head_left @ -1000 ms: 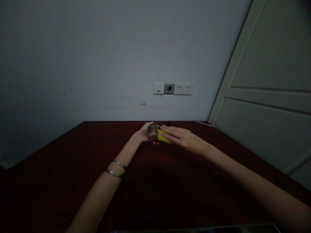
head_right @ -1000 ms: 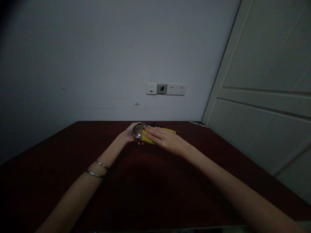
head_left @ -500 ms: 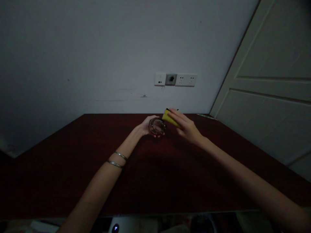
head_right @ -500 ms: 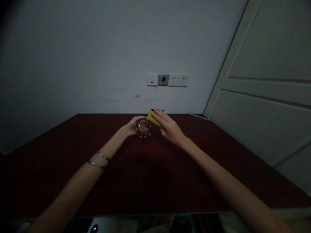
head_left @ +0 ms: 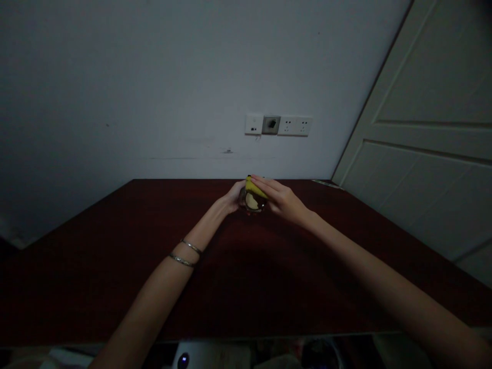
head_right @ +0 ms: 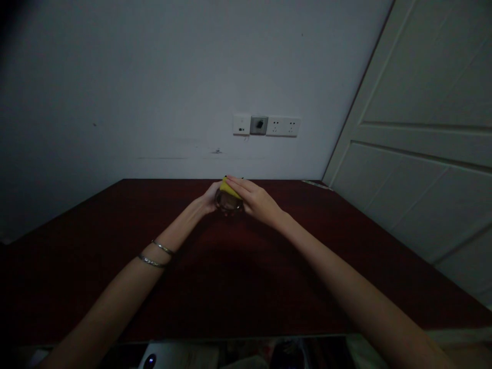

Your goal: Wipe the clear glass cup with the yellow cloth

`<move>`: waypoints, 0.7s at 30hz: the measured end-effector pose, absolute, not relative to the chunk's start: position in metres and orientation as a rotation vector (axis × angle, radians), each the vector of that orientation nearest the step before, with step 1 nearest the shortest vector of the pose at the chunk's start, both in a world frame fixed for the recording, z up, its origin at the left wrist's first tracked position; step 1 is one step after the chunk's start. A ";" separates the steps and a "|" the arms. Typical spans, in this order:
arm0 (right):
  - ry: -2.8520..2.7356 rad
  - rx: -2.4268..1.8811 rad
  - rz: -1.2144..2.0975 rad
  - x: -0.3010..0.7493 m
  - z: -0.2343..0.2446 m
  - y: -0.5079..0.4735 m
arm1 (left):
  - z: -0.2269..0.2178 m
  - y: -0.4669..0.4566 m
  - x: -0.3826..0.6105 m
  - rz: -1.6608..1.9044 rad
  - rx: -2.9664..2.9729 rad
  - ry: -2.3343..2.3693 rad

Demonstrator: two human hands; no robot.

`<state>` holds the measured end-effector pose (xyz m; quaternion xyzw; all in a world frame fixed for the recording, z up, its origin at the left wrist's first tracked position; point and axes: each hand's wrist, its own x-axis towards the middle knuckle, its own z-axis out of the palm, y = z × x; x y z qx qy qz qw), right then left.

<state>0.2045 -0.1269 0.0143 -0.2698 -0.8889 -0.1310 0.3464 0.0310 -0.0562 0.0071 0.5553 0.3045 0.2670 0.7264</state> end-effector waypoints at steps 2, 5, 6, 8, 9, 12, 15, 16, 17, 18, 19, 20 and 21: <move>-2.262 -0.728 -0.297 0.204 0.014 -0.128 | 0.010 -0.058 0.031 0.648 1.133 0.653; -2.202 -0.789 -0.297 0.201 0.013 -0.131 | 0.014 -0.057 0.033 0.674 1.034 0.607; -2.185 -0.809 -0.313 0.200 0.013 -0.132 | 0.015 -0.057 0.034 0.681 1.010 0.602; -2.163 -0.841 -0.355 0.198 0.013 -0.134 | 0.018 -0.056 0.035 0.706 0.966 0.604; -2.160 -0.857 -0.375 0.197 0.013 -0.135 | 0.019 -0.057 0.036 0.723 0.943 0.601; -2.169 -0.927 -0.451 0.193 0.012 -0.140 | 0.022 -0.058 0.036 0.778 0.842 0.564; -2.178 -0.999 -0.554 0.188 0.009 -0.148 | 0.024 -0.059 0.036 0.845 0.715 0.553; -2.180 -1.013 -0.582 0.186 0.008 -0.150 | 0.025 -0.060 0.036 0.864 0.687 0.558; -2.180 -1.024 -0.601 0.184 0.007 -0.153 | 0.025 -0.060 0.037 0.879 0.670 0.564; -2.178 -1.029 -0.613 0.182 0.006 -0.155 | 0.026 -0.060 0.037 0.889 0.662 0.569; -2.176 -1.032 -0.620 0.181 0.006 -0.157 | 0.026 -0.060 0.038 0.900 0.656 0.571; -2.175 -1.033 -0.623 0.180 0.006 -0.159 | 0.027 -0.061 0.039 0.911 0.646 0.569; -2.175 -1.032 -0.625 0.179 0.006 -0.160 | 0.027 -0.061 0.040 0.922 0.631 0.562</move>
